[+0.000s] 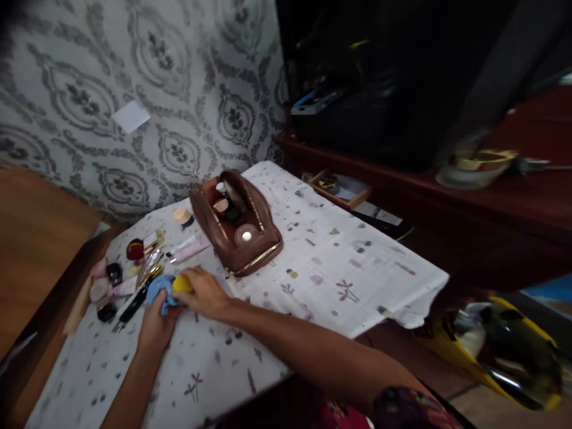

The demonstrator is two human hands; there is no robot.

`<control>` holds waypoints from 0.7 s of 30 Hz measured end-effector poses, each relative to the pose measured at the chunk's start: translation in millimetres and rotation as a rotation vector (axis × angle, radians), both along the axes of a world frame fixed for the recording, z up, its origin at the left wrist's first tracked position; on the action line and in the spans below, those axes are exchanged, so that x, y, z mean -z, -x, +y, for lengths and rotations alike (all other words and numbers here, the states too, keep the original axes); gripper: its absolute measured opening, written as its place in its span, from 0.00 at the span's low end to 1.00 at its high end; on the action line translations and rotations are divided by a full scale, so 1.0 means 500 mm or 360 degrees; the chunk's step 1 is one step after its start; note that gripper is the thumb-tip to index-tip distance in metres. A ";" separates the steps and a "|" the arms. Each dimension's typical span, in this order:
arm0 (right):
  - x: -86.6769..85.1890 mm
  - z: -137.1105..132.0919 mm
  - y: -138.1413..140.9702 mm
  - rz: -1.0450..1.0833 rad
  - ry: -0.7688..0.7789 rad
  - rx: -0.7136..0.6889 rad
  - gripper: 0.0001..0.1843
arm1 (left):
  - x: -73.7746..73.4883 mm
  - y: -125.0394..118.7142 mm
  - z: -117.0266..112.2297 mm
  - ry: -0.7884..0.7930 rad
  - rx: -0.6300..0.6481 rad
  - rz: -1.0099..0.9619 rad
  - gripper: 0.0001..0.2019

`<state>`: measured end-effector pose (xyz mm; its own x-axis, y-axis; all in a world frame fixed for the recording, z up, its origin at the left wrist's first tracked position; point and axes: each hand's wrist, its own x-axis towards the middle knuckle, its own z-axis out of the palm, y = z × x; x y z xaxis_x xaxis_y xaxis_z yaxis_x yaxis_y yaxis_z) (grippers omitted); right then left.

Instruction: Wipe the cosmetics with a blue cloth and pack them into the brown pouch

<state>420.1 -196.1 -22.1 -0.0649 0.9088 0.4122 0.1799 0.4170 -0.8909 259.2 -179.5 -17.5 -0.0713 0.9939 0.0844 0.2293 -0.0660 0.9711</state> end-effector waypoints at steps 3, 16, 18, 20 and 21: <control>0.006 0.015 0.003 0.0366 0.0263 -0.0045 0.15 | 0.002 -0.005 -0.008 0.0088 0.0005 -0.0315 0.28; 0.026 0.033 0.008 0.0811 0.0736 -0.0185 0.27 | -0.024 0.005 -0.055 -0.0362 0.0504 0.0503 0.28; 0.022 0.028 0.009 0.0744 0.0714 -0.0200 0.28 | -0.012 0.005 -0.057 -0.0349 0.0479 0.0540 0.29; 0.021 0.025 0.010 0.0687 0.0692 -0.0188 0.29 | -0.001 0.005 -0.056 -0.0284 0.0453 0.0497 0.30; 0.021 0.024 0.011 0.0664 0.0682 -0.0177 0.30 | 0.002 0.006 -0.055 -0.0243 0.0445 0.0463 0.30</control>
<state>414.8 -184.3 -32.7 -0.0805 0.9965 0.0221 -0.2447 0.0017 -0.9696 256.1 -206.8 -18.5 0.2472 0.9462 0.2087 0.4452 -0.3022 0.8429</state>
